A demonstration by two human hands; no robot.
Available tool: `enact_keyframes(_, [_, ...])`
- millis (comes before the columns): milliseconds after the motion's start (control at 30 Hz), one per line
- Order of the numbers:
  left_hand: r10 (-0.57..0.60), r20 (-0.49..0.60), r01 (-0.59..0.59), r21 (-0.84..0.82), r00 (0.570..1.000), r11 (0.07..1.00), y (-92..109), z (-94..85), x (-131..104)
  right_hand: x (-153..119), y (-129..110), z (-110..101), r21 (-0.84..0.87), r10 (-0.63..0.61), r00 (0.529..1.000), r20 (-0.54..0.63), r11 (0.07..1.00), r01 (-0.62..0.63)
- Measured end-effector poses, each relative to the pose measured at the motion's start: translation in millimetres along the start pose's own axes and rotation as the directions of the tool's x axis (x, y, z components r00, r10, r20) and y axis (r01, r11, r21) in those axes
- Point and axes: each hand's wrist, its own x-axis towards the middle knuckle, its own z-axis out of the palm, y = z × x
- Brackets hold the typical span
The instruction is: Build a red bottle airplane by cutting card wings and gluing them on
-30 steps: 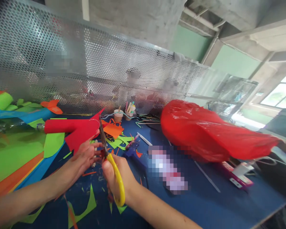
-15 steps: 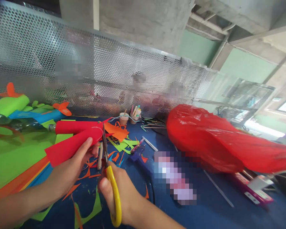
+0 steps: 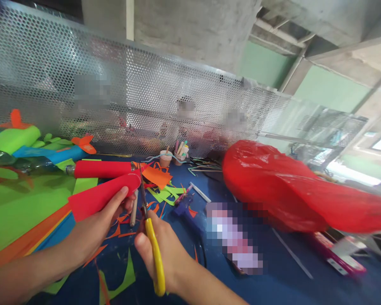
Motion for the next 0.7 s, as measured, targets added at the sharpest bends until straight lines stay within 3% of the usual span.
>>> enact_keyframes(200, [-0.05, -0.018, 0.049, -0.024, 0.999, 0.998, -0.6, 0.3, 0.5, -0.5, 7.4, 1.7, 0.011, 0.01, 1.0, -0.011, 1.0, -0.01])
enact_keyframes(700, [0.009, -0.108, -0.003, 0.063, 0.994, 0.998, 1.9, -5.4, 3.3, 4.2, 1.6, -2.1, 0.062, 0.071, 0.996, -0.053, 0.996, -0.068])
